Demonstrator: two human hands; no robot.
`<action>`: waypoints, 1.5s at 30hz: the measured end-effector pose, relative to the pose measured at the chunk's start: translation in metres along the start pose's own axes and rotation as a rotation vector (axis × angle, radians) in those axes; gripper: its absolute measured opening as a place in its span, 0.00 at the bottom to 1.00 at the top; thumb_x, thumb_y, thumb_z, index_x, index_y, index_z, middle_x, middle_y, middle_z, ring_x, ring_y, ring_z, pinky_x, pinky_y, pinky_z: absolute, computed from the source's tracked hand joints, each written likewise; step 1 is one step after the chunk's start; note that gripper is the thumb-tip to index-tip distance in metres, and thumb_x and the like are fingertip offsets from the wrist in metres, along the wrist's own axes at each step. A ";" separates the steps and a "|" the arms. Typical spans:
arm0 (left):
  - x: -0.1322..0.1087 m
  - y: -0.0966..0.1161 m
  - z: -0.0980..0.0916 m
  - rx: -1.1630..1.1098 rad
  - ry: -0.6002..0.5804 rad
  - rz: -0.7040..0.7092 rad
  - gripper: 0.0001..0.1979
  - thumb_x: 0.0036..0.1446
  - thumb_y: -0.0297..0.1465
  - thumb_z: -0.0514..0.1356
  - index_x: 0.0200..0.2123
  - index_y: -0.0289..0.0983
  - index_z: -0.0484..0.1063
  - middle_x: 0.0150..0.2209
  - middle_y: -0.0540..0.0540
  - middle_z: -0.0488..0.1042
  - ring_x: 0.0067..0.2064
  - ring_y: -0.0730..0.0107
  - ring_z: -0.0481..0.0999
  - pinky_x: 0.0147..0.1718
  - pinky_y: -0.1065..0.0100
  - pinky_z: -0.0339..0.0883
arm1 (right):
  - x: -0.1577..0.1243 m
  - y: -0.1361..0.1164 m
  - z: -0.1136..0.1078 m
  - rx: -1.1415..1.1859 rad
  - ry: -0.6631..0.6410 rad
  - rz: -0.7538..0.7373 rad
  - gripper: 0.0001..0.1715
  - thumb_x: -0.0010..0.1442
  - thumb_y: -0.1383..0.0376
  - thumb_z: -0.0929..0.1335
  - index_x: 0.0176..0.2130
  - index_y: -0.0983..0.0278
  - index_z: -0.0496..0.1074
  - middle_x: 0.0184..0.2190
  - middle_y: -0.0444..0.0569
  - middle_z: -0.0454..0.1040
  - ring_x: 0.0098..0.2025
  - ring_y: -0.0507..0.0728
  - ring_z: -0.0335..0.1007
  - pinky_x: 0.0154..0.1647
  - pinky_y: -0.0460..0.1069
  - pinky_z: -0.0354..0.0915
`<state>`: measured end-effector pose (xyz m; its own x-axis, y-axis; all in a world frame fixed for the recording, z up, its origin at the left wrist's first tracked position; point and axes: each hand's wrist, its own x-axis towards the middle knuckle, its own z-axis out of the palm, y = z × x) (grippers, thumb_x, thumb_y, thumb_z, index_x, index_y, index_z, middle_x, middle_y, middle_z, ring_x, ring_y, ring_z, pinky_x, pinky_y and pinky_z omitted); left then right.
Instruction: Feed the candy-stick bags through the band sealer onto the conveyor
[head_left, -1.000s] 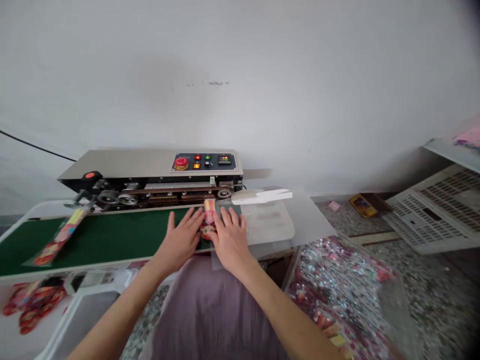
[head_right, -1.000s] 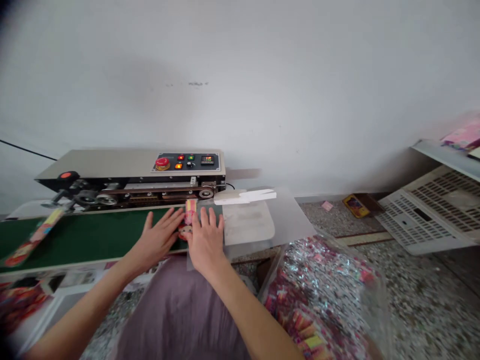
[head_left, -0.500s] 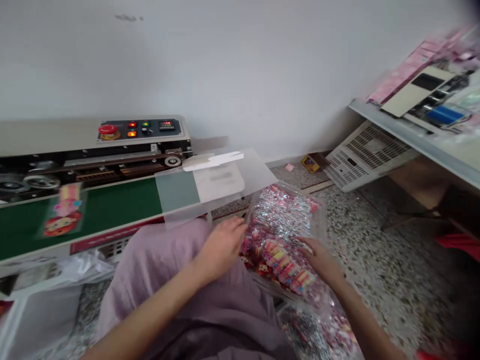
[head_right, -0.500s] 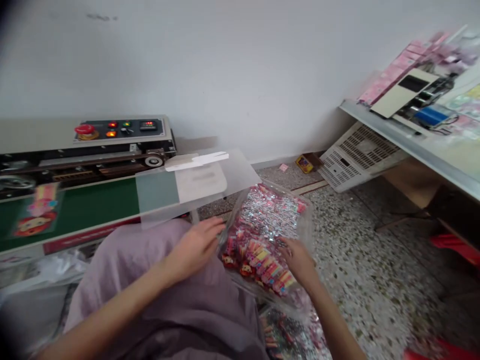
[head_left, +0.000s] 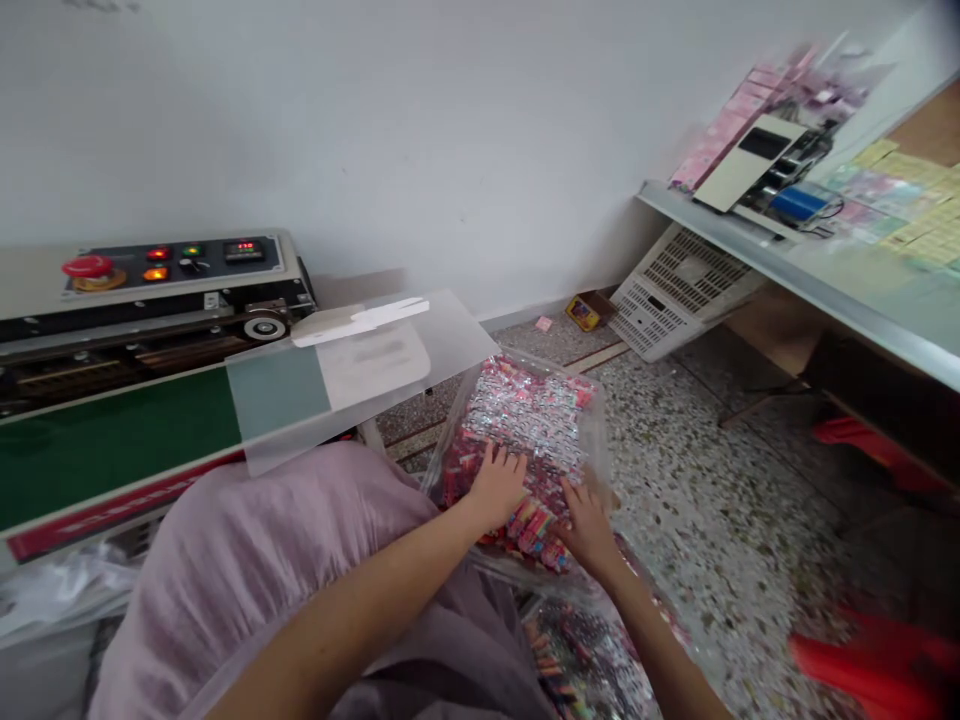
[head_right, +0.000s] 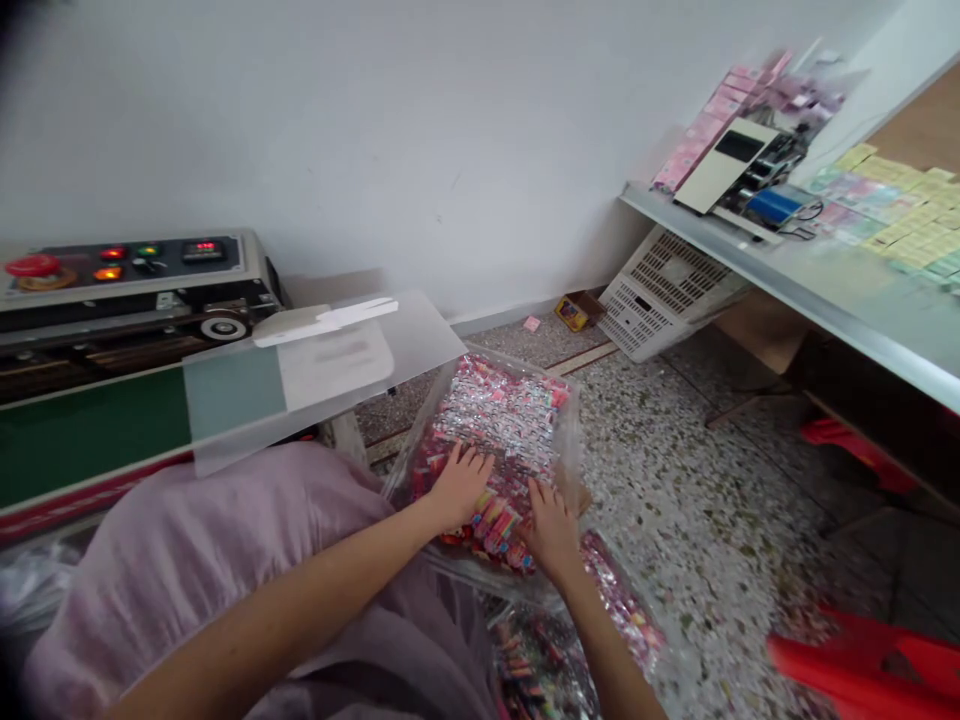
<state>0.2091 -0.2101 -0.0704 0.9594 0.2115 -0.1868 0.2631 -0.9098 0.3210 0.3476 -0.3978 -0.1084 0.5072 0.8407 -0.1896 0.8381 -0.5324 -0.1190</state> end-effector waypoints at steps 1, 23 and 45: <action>-0.001 0.000 0.000 0.006 0.003 0.016 0.36 0.58 0.33 0.61 0.66 0.26 0.58 0.62 0.26 0.66 0.65 0.42 0.62 0.68 0.43 0.40 | 0.002 -0.002 0.000 0.002 -0.009 0.017 0.40 0.55 0.61 0.70 0.65 0.62 0.63 0.58 0.59 0.70 0.60 0.68 0.64 0.57 0.62 0.61; -0.042 0.006 0.002 -0.174 -0.127 0.039 0.34 0.52 0.31 0.66 0.61 0.37 0.60 0.58 0.37 0.72 0.56 0.51 0.75 0.53 0.58 0.70 | -0.034 -0.034 -0.023 0.330 -0.158 -0.195 0.47 0.57 0.59 0.71 0.71 0.58 0.54 0.61 0.55 0.71 0.60 0.65 0.69 0.59 0.59 0.65; -0.049 0.007 -0.020 -0.223 -0.062 0.041 0.17 0.58 0.36 0.63 0.49 0.37 0.73 0.49 0.38 0.80 0.51 0.50 0.80 0.46 0.57 0.74 | -0.017 -0.031 -0.024 0.283 -0.007 -0.280 0.30 0.61 0.59 0.63 0.61 0.54 0.71 0.58 0.53 0.74 0.57 0.65 0.73 0.57 0.60 0.70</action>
<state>0.1659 -0.2199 -0.0401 0.9633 0.1473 -0.2243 0.2469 -0.8142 0.5254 0.3182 -0.3932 -0.0780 0.2643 0.9572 -0.1183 0.8549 -0.2893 -0.4307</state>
